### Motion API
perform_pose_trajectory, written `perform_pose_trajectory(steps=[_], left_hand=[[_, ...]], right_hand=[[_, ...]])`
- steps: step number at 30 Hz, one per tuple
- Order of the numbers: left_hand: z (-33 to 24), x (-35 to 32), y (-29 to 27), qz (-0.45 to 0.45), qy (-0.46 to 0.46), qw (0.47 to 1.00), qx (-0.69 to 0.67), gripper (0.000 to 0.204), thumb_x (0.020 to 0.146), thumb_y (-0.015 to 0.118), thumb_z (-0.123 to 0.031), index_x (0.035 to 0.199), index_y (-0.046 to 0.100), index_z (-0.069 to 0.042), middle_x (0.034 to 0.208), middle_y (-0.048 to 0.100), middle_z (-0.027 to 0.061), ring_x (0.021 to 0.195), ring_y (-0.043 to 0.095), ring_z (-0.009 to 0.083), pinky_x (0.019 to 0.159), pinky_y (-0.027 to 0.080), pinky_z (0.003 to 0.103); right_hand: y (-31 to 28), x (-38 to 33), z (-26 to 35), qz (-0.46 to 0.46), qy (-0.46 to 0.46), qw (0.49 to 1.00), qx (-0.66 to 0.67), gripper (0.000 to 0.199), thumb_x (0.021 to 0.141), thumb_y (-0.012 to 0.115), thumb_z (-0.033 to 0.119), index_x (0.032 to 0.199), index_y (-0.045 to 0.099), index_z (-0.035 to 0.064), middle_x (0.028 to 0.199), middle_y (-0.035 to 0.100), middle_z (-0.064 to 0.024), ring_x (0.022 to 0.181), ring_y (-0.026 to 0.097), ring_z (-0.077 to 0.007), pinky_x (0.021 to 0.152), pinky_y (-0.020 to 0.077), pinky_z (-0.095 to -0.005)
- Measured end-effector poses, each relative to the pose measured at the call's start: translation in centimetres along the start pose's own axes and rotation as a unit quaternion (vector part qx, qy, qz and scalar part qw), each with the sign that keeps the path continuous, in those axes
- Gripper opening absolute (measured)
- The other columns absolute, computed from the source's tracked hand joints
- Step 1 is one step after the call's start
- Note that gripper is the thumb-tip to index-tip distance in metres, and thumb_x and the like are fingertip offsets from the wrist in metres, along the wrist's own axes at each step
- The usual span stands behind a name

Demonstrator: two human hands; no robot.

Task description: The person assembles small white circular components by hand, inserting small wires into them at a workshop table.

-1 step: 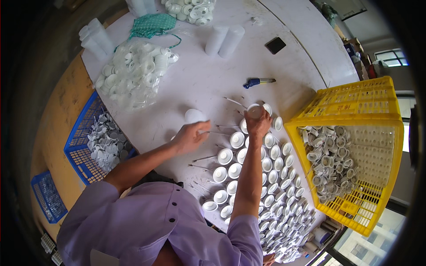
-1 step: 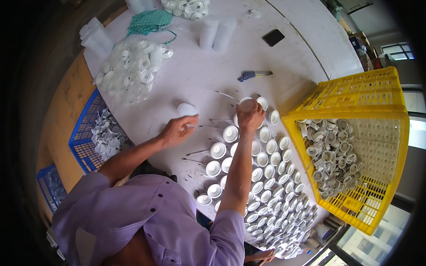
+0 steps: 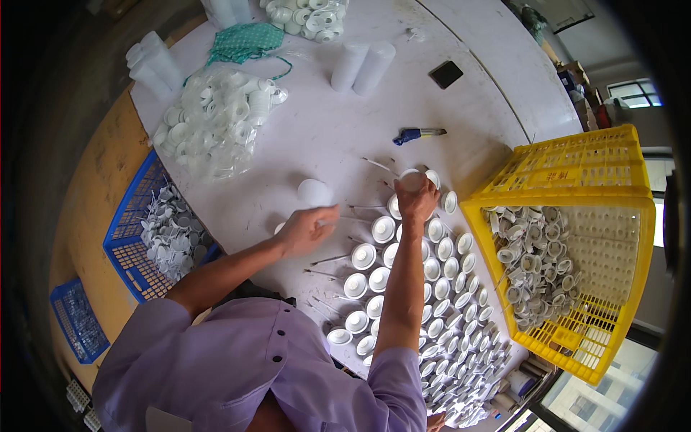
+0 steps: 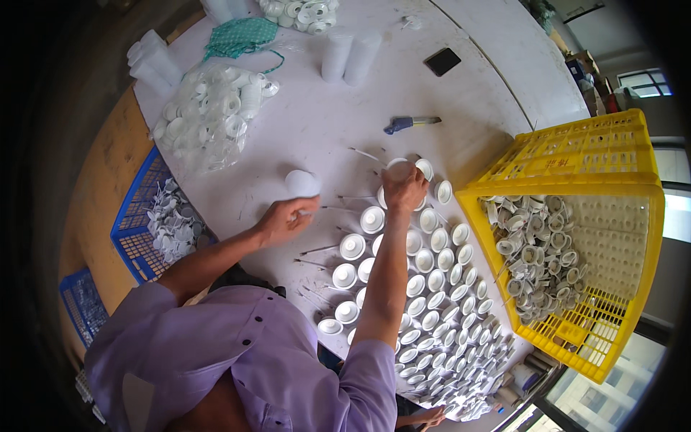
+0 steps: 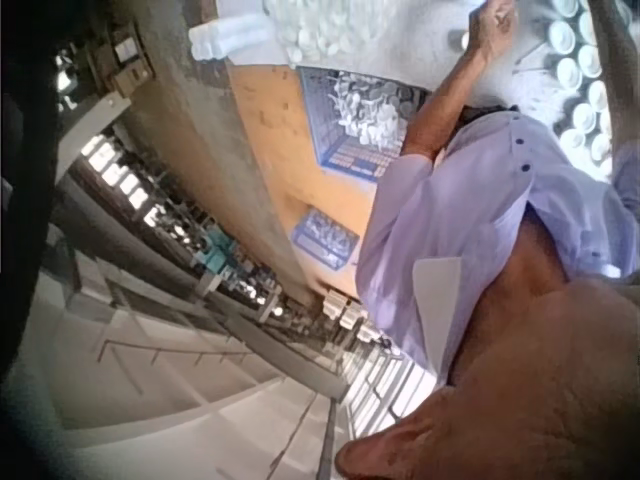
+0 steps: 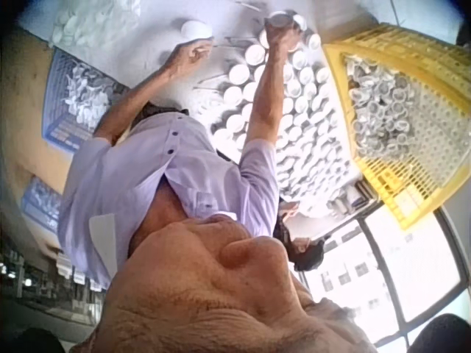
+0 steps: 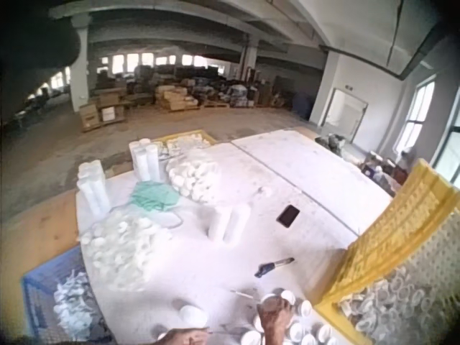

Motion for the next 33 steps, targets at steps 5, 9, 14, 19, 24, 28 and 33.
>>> perform_pose_trajectory(steps=[5,9,14,19,24,28,33], left_hand=[[2.6,-2.8,1.0,0.033,-0.012,0.997,-0.064,0.031,0.09,0.057,-0.007,0.119,0.054,0.0,0.106,0.065,0.0121,0.086,0.061,0.0097,0.074,0.049,0.022],[1.4,-2.7,1.3,0.046,-0.048,0.997,-0.047,0.021,0.09,0.056,-0.008,0.109,0.06,0.002,0.094,0.068,0.0096,0.082,0.063,0.0096,0.074,0.05,0.022],[0.9,-2.4,2.4,0.106,-0.076,0.991,-0.037,0.015,0.09,0.053,-0.003,0.102,0.06,0.003,0.113,0.063,0.0136,0.088,0.064,0.0118,0.078,0.05,0.023],[0.8,-2.6,3.7,0.112,-0.107,0.986,-0.064,0.015,0.089,0.052,-0.002,0.101,0.06,0.003,0.113,0.063,0.0139,0.089,0.065,0.0136,0.078,0.051,0.024],[1.1,-3.4,3.4,0.114,-0.124,0.984,-0.061,0.019,0.09,0.051,-0.002,0.106,0.058,0.005,0.111,0.063,0.0158,0.095,0.065,0.0166,0.08,0.052,0.025],[1.9,-4.2,3.8,0.122,-0.153,0.979,-0.058,0.018,0.09,0.051,-0.002,0.105,0.058,0.005,0.112,0.063,0.0164,0.094,0.065,0.0171,0.08,0.052,0.025],[2.1,-4.8,4.4,0.097,-0.153,0.982,-0.051,0.018,0.09,0.051,-0.002,0.104,0.059,0.006,0.111,0.063,0.0171,0.093,0.065,0.0171,0.08,0.052,0.026]], right_hand=[[3.2,1.6,0.7,0.093,0.069,0.991,-0.067,0.069,0.062,0.072,0.044,0.119,0.056,0.0097,0.12,0.055,-0.0128,0.115,0.045,-0.0339,0.097,0.0367,-0.0459],[3.9,1.8,-0.1,0.099,0.052,0.989,-0.1,0.064,0.061,0.072,0.04,0.114,0.057,0.0093,0.115,0.056,-0.0102,0.111,0.046,-0.0302,0.094,0.0348,-0.0435],[4.1,1.3,-0.8,0.136,0.037,0.984,-0.11,0.067,0.066,0.072,0.042,0.121,0.055,0.0095,0.118,0.057,-0.0092,0.112,0.046,-0.0284,0.094,0.034,-0.0428],[2.3,1.0,-1.7,0.058,0.0,0.998,-0.017,0.059,0.067,0.075,0.035,0.117,0.058,0.0078,0.114,0.058,-0.0111,0.106,0.05,-0.0315,0.092,0.0399,-0.0429],[-3.7,0.9,-12.4,-0.211,0.159,0.946,0.189,0.022,0.077,0.07,0.015,0.094,0.063,0.0031,0.086,0.062,-0.0128,0.076,0.058,-0.0284,0.07,0.0469,-0.0384],[-7.4,1.6,-23.3,-0.247,0.251,0.935,-0.049,0.044,0.076,0.069,0.019,0.115,0.054,0.0065,0.114,0.053,-0.0178,0.098,0.054,-0.035,0.082,0.045,-0.0449],[-7.9,3.2,-26.6,-0.096,0.23,0.952,-0.178,0.046,0.076,0.065,0.017,0.121,0.053,0.0108,0.125,0.05,-0.0155,0.108,0.053,-0.0336,0.087,0.0455,-0.042]])
Point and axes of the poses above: each hand's wrist, its own x-axis towards the middle knuckle, its own y-axis out of the palm, z = x × y, the point moved 4 cm from there along x, towards the middle knuckle
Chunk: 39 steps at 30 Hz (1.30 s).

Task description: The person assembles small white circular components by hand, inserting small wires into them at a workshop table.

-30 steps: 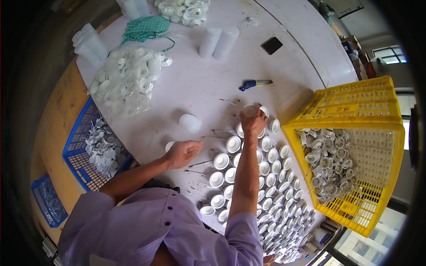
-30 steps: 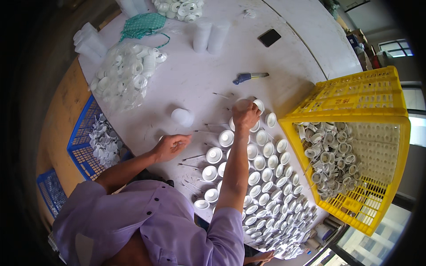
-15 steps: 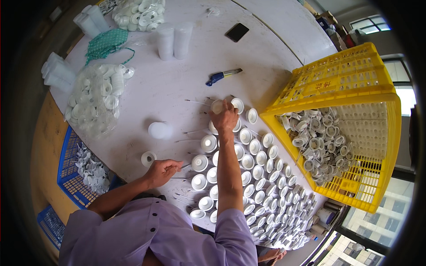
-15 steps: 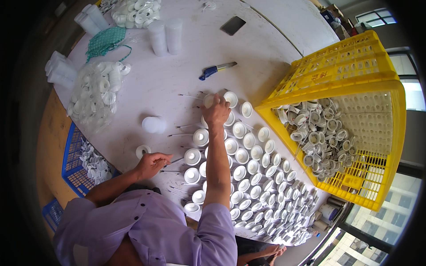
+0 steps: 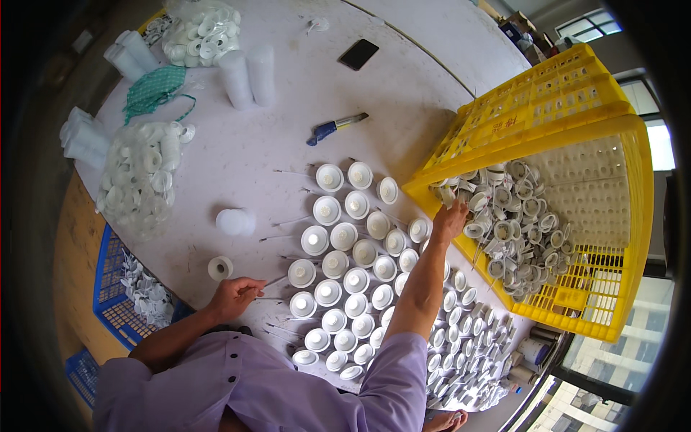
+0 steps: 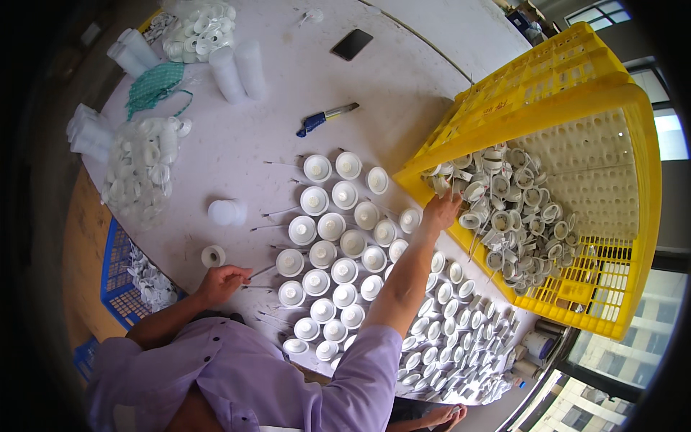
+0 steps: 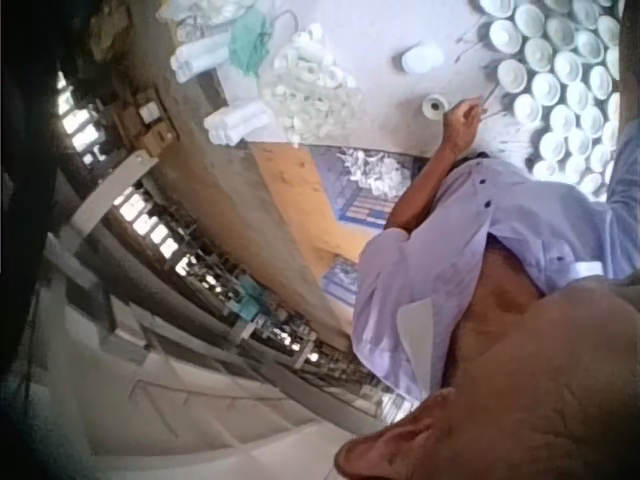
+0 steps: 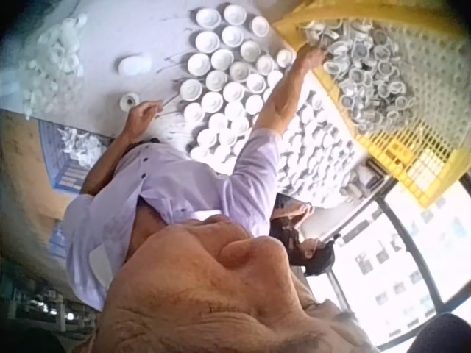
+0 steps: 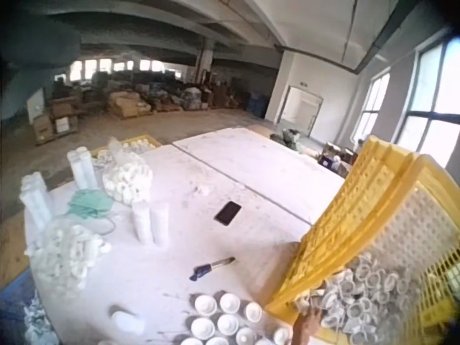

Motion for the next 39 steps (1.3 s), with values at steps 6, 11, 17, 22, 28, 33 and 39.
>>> perform_pose_trajectory(steps=[6,11,17,22,28,33,39], left_hand=[[-1.4,-0.5,0.1,-0.001,-0.002,1.0,0.011,0.02,0.09,0.052,-0.003,0.106,0.059,0.006,0.105,0.065,0.0149,0.093,0.065,0.0158,0.08,0.051,0.026],[-0.5,-1.0,0.7,0.013,0.014,1.0,0.023,0.021,0.09,0.053,-0.006,0.107,0.06,0.004,0.097,0.067,0.0128,0.089,0.065,0.0141,0.078,0.051,0.025],[-0.7,-2.3,1.5,0.065,0.001,0.996,0.061,0.022,0.089,0.052,-0.004,0.108,0.059,0.005,0.1,0.066,0.012,0.091,0.063,0.0124,0.081,0.049,0.025],[2.2,-5.0,-0.7,-0.016,-0.014,0.999,0.043,0.021,0.088,0.053,-0.006,0.104,0.061,0.004,0.1,0.067,0.0148,0.092,0.065,0.0158,0.079,0.051,0.027],[3.8,-6.7,-2.7,-0.098,-0.053,0.993,0.027,0.02,0.087,0.052,-0.004,0.102,0.059,0.008,0.108,0.064,0.0185,0.091,0.066,0.0189,0.081,0.052,0.029],[2.8,-5.8,-2.0,-0.094,-0.056,0.993,0.042,0.02,0.087,0.053,-0.005,0.101,0.06,0.007,0.104,0.065,0.0179,0.09,0.066,0.0172,0.08,0.052,0.027],[0.7,-4.0,-0.7,-0.048,-0.012,0.998,0.046,0.019,0.088,0.054,-0.006,0.1,0.061,0.007,0.098,0.067,0.014,0.089,0.066,0.0152,0.078,0.052,0.027]], right_hand=[[-1.3,-0.3,-2.0,0.008,-0.003,0.999,0.039,0.025,0.082,0.058,0.018,0.104,0.063,0.0102,0.107,0.059,-0.0134,0.096,0.059,-0.032,0.078,0.048,-0.0426],[-3.2,-0.6,-4.3,0.042,0.061,0.976,0.206,0.031,0.08,0.062,0.024,0.107,0.063,0.0072,0.105,0.063,-0.018,0.088,0.062,-0.0358,0.074,0.0486,-0.0425],[-1.3,-1.0,-3.9,0.008,0.019,0.988,0.155,0.054,0.068,0.07,0.03,0.113,0.06,0.0016,0.101,0.064,-0.0238,0.1,0.06,-0.0372,0.084,0.0472,-0.0418],[3.4,0.5,-6.8,0.071,0.164,0.957,0.231,0.066,0.062,0.077,0.043,0.115,0.06,0.0071,0.108,0.064,-0.0187,0.102,0.06,-0.0363,0.087,0.0465,-0.0417],[5.0,1.6,-5.1,0.01,0.158,0.982,0.101,0.084,0.051,0.076,0.054,0.116,0.057,0.0038,0.106,0.063,-0.0221,0.1,0.059,-0.0385,0.088,0.0461,-0.0463],[5.8,2.7,-5.4,0.076,0.242,0.958,0.137,0.088,0.053,0.075,0.052,0.12,0.055,-0.0008,0.113,0.06,-0.0254,0.108,0.056,-0.0387,0.095,0.0431,-0.0423],[2.6,1.1,-9.2,-0.082,0.183,0.972,0.121,0.075,0.05,0.078,0.044,0.103,0.06,-0.0059,0.099,0.061,-0.029,0.1,0.057,-0.041,0.09,0.0439,-0.043]])
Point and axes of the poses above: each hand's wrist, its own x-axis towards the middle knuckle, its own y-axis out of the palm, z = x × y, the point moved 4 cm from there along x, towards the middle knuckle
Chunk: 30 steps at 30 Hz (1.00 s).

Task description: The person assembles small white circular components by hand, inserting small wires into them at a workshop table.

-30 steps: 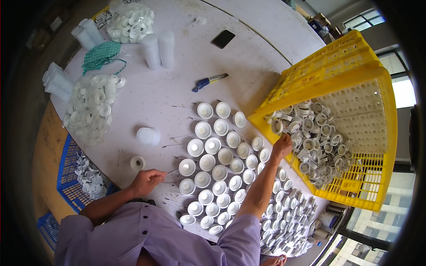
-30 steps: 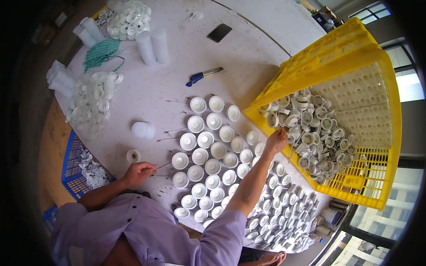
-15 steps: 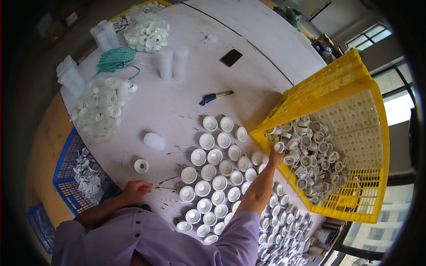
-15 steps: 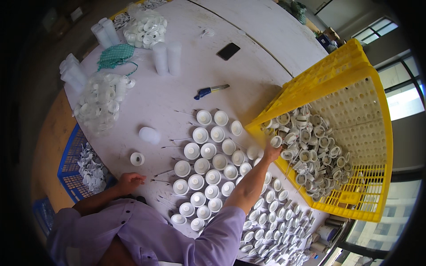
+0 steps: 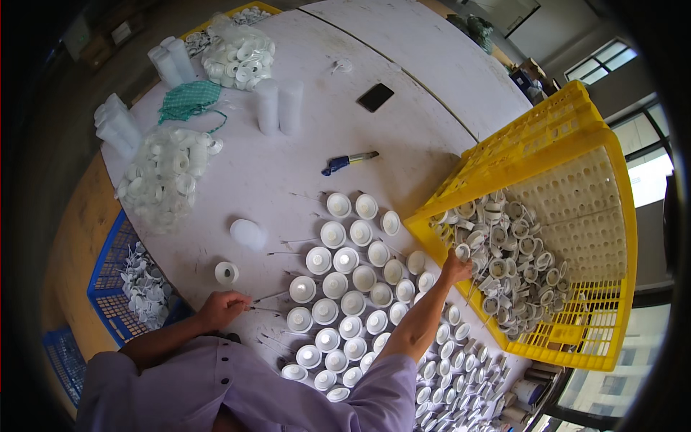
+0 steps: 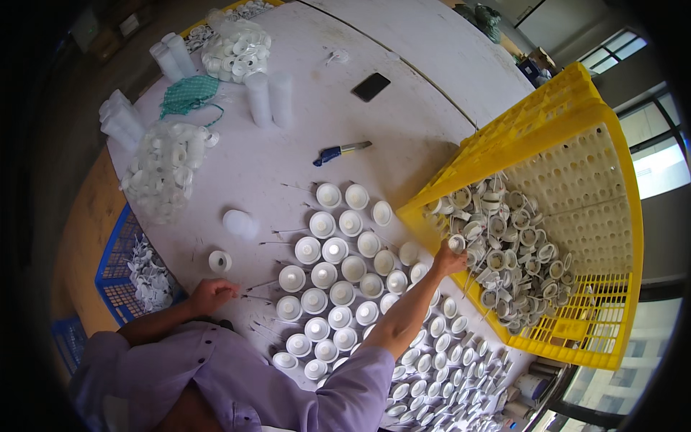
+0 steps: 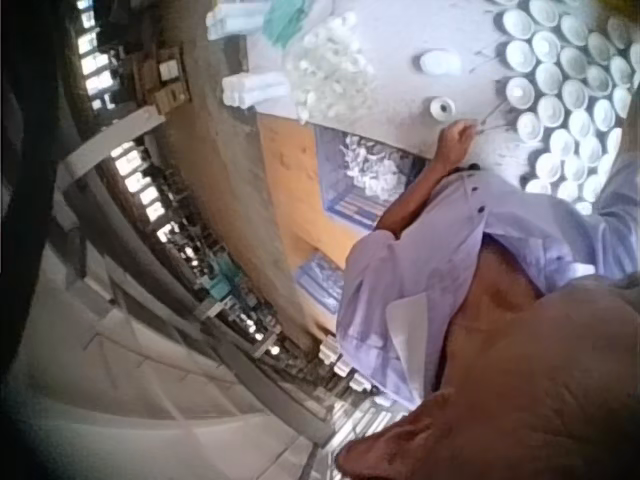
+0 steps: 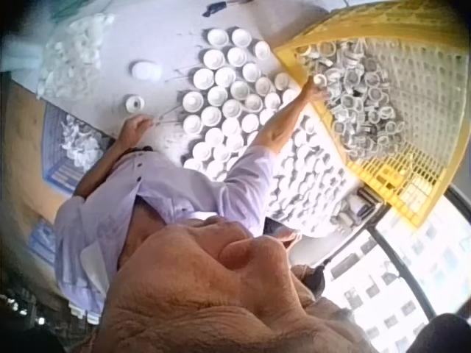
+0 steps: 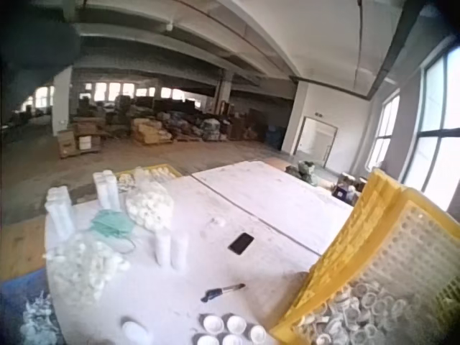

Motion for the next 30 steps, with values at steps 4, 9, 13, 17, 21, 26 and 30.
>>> perform_pose_trajectory(steps=[4,9,13,17,21,26,30], left_hand=[[-1.0,0.6,0.5,0.015,0.045,0.999,0.005,0.02,0.087,0.058,-0.009,0.102,0.062,0.004,0.094,0.068,0.011,0.083,0.064,0.0106,0.075,0.051,0.025],[-9.8,2.0,1.8,0.071,0.171,0.981,0.064,0.025,0.084,0.062,-0.007,0.109,0.061,0.0,0.099,0.067,0.0064,0.073,0.058,0.0078,0.068,0.049,0.024],[-16.4,1.9,2.2,0.013,0.328,0.942,0.065,0.039,0.082,0.064,-0.013,0.118,0.055,-0.001,0.115,0.062,0.0132,0.093,0.063,0.0222,0.077,0.051,0.033],[-16.4,2.1,1.7,0.025,0.376,0.923,0.075,0.041,0.082,0.064,-0.016,0.118,0.053,0.001,0.12,0.056,0.02,0.11,0.057,0.0296,0.086,0.049,0.037],[-13.6,1.7,-0.2,0.156,0.236,0.951,0.127,0.03,0.082,0.055,-0.018,0.104,0.059,0.001,0.093,0.065,0.0193,0.081,0.063,0.0249,0.07,0.048,0.036],[-9.8,-2.1,-3.6,0.214,0.149,0.962,0.076,0.026,0.078,0.053,-0.017,0.096,0.059,0.001,0.072,0.061,0.01,0.065,0.057,0.015,0.059,0.045,0.031],[-0.3,-4.2,-4.8,0.231,0.08,0.969,-0.033,0.024,0.078,0.053,-0.013,0.097,0.059,0.0,0.074,0.062,0.0053,0.062,0.056,0.0126,0.056,0.046,0.029]], right_hand=[[-8.9,-3.5,2.7,-0.091,-0.125,0.988,0.02,0.071,0.055,0.08,0.029,0.11,0.051,-0.006,0.105,0.054,-0.0261,0.096,0.052,-0.0396,0.088,0.0411,-0.0478],[-20.5,-13.1,12.0,0.028,-0.321,0.931,0.17,0.08,0.057,0.082,0.014,0.127,0.044,0.003,0.108,0.051,-0.0186,0.104,0.048,-0.0358,0.091,0.0386,-0.0451],[-26.7,-21.6,18.1,0.166,-0.42,0.864,0.222,0.083,0.055,0.085,0.011,0.128,0.046,0.0077,0.11,0.051,-0.0169,0.103,0.049,-0.0341,0.09,0.0409,-0.0413],[-30.1,-29.0,21.9,0.25,-0.49,0.792,0.266,0.084,0.054,0.083,0.005,0.129,0.045,0.0064,0.109,0.05,-0.0175,0.099,0.051,-0.0346,0.086,0.0426,-0.0418],[-30.2,-33.9,23.0,0.341,-0.515,0.741,0.265,0.083,0.05,0.08,0.003,0.126,0.047,0.0018,0.11,0.052,-0.0183,0.1,0.05,-0.0356,0.087,0.0413,-0.0426],[-29.3,-39.3,23.1,0.428,-0.5,0.677,0.329,0.077,0.052,0.078,0.002,0.124,0.05,-0.0005,0.106,0.051,-0.0154,0.097,0.052,-0.0299,0.08,0.047,-0.0364],[-26.0,-46.3,21.4,0.502,-0.522,0.609,0.323,0.077,0.054,0.079,0.005,0.125,0.049,0.0007,0.107,0.052,-0.015,0.096,0.051,-0.0305,0.081,0.0474,-0.0355]])
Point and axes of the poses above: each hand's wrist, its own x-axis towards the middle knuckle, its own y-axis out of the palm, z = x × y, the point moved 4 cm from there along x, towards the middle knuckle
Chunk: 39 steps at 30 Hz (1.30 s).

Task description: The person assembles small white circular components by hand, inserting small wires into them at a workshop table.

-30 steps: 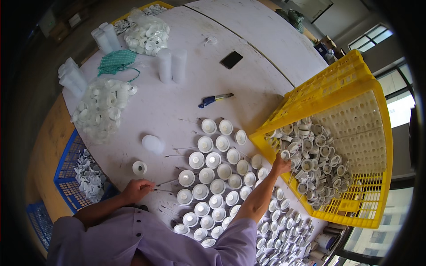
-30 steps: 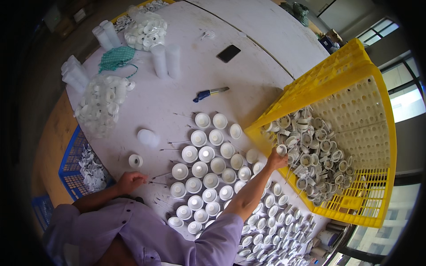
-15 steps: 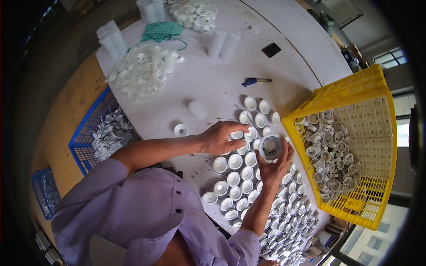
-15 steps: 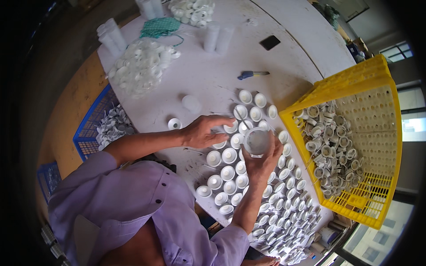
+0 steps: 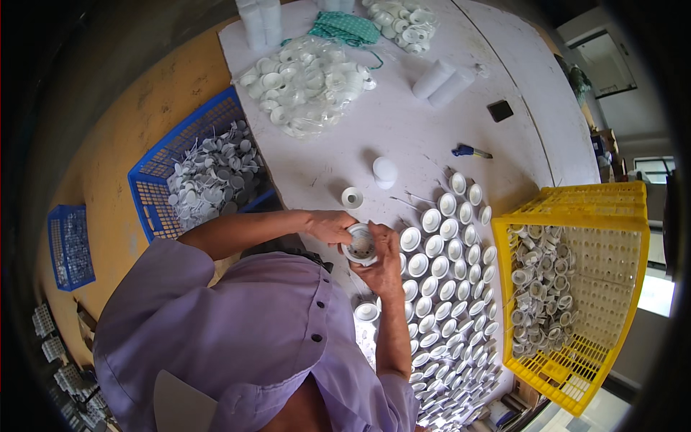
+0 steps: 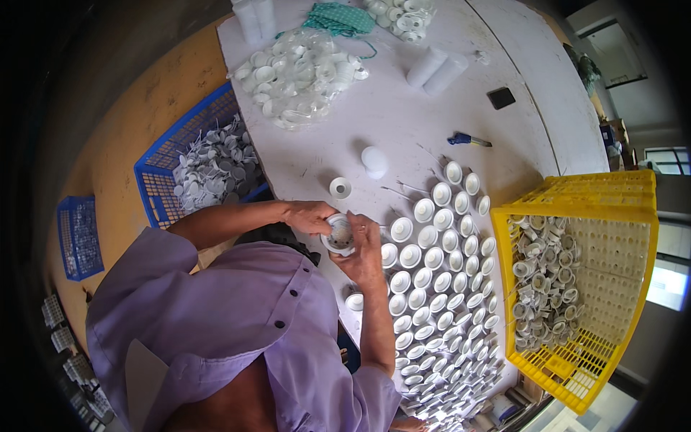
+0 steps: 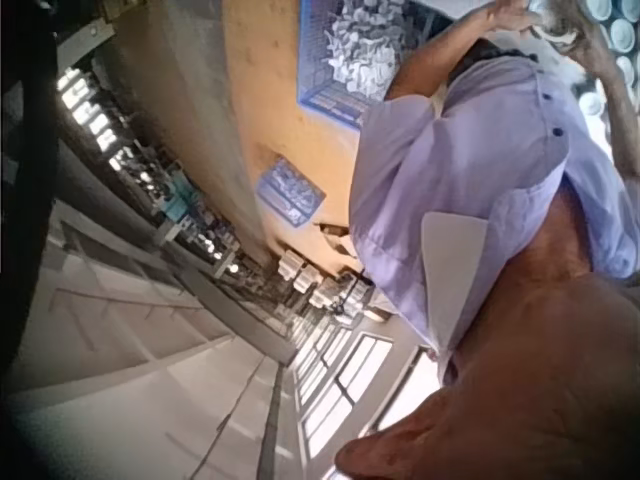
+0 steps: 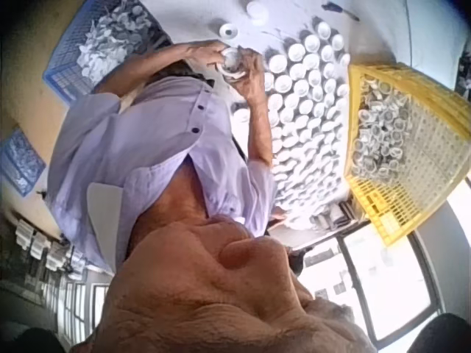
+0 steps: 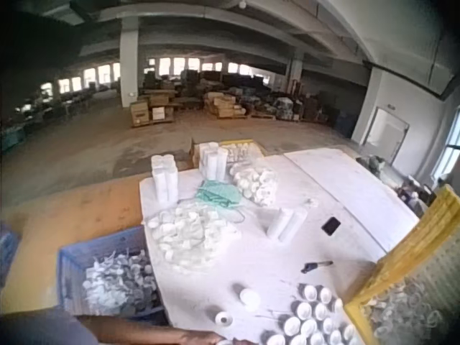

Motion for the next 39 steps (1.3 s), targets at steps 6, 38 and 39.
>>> perform_pose_trajectory(steps=[6,38,39], left_hand=[[7.4,-5.7,-2.1,-0.202,-0.1,0.954,-0.2,0.026,0.082,0.05,-0.008,0.105,0.058,0.003,0.075,0.061,0.0044,0.05,0.051,0.0069,0.052,0.048,0.023],[5.1,-6.5,-4.4,-0.302,0.005,0.948,-0.101,0.036,0.085,0.065,-0.013,0.113,0.053,0.007,0.102,0.063,0.0105,0.097,0.058,0.0129,0.085,0.047,0.027],[5.1,-6.5,-4.3,-0.3,0.005,0.949,-0.1,0.036,0.085,0.065,-0.013,0.113,0.053,0.007,0.102,0.063,0.0105,0.097,0.058,0.0129,0.085,0.047,0.027]], right_hand=[[6.6,0.4,-4.4,0.039,0.113,0.974,0.192,0.084,0.063,0.078,0.001,0.137,0.039,0.0095,0.125,0.049,-0.011,0.114,0.049,-0.0253,0.085,0.0481,-0.0357],[8.0,3.4,-8.0,-0.06,0.138,0.98,-0.129,0.058,0.071,0.076,0.02,0.119,0.054,-0.0036,0.112,0.057,-0.0226,0.102,0.054,-0.0371,0.088,0.044,-0.0438],[7.5,3.5,-7.6,-0.075,0.116,0.982,-0.13,0.058,0.071,0.076,0.019,0.12,0.054,-0.0028,0.107,0.059,-0.0218,0.094,0.057,-0.0353,0.081,0.0464,-0.0422]])
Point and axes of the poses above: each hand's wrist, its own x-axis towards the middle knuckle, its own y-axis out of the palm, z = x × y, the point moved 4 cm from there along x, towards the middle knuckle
